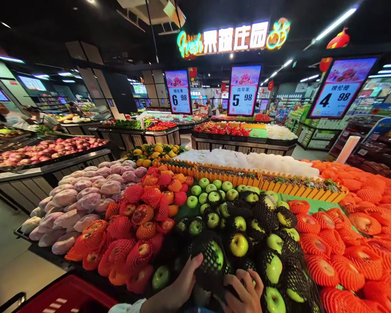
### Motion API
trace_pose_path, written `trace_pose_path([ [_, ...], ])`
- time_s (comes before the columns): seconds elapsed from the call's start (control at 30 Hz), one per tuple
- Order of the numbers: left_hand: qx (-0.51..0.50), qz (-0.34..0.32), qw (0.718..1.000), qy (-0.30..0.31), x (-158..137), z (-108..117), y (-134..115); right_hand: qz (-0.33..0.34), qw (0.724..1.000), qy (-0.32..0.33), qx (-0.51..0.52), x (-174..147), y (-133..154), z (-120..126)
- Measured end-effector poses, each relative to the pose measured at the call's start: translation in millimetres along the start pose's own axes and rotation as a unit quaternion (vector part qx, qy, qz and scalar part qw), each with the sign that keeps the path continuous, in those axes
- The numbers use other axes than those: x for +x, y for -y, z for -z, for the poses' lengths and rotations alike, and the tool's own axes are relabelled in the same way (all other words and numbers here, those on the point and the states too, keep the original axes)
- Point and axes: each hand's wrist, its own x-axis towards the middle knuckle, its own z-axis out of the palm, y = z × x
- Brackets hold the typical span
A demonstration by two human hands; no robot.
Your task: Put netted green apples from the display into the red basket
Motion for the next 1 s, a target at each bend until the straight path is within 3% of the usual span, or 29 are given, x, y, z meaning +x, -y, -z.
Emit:
trace_pose_path([
  [0.1, -0.048, 0.073, 0.996, -0.018, -6.7, -16.0, -17.9, -0.021, 0.996, -0.028, 0.078, 13.4, 14.6, 22.2],
  [0.27, -0.129, 0.106, 0.984, -0.068, -7.9, -26.1, -24.0, -0.04, 0.983, 0.046, 0.175, 28.7, 35.5, 35.0],
  [0.47, -0.149, 0.087, 0.975, -0.138, -8.7, -23.2, -20.8, -0.158, 0.975, 0.102, 0.117, 22.7, 34.0, 25.4],
  [0.6, -0.142, 0.106, 0.978, -0.113, -9.1, -18.3, -16.6, -0.159, 0.973, 0.135, 0.098, 15.3, 31.3, 17.5],
  [0.73, -0.142, 0.12, 0.982, -0.037, -9.2, -9.6, -11.9, -0.131, 0.956, 0.182, 0.191, 13.1, 32.0, 13.9],
  [0.8, -0.144, 0.113, 0.983, -0.011, -5.2, -4.2, -13.2, -0.152, 0.952, 0.138, 0.225, 12.8, 31.9, 15.8],
  [0.87, -0.131, 0.088, 0.987, -0.022, 5.3, 2.6, -19.3, -0.19, 0.951, 0.06, 0.238, 11.5, 30.7, 19.8],
  [0.93, -0.098, 0.031, 0.992, -0.068, 24.1, 12.0, -32.0, -0.222, 0.947, -0.008, 0.231, 8.9, 28.6, 24.2],
  [1.0, -0.031, -0.068, 0.989, -0.13, 50.5, 25.3, -52.0, -0.237, 0.947, -0.039, 0.215, 5.1, 26.5, 27.2],
])
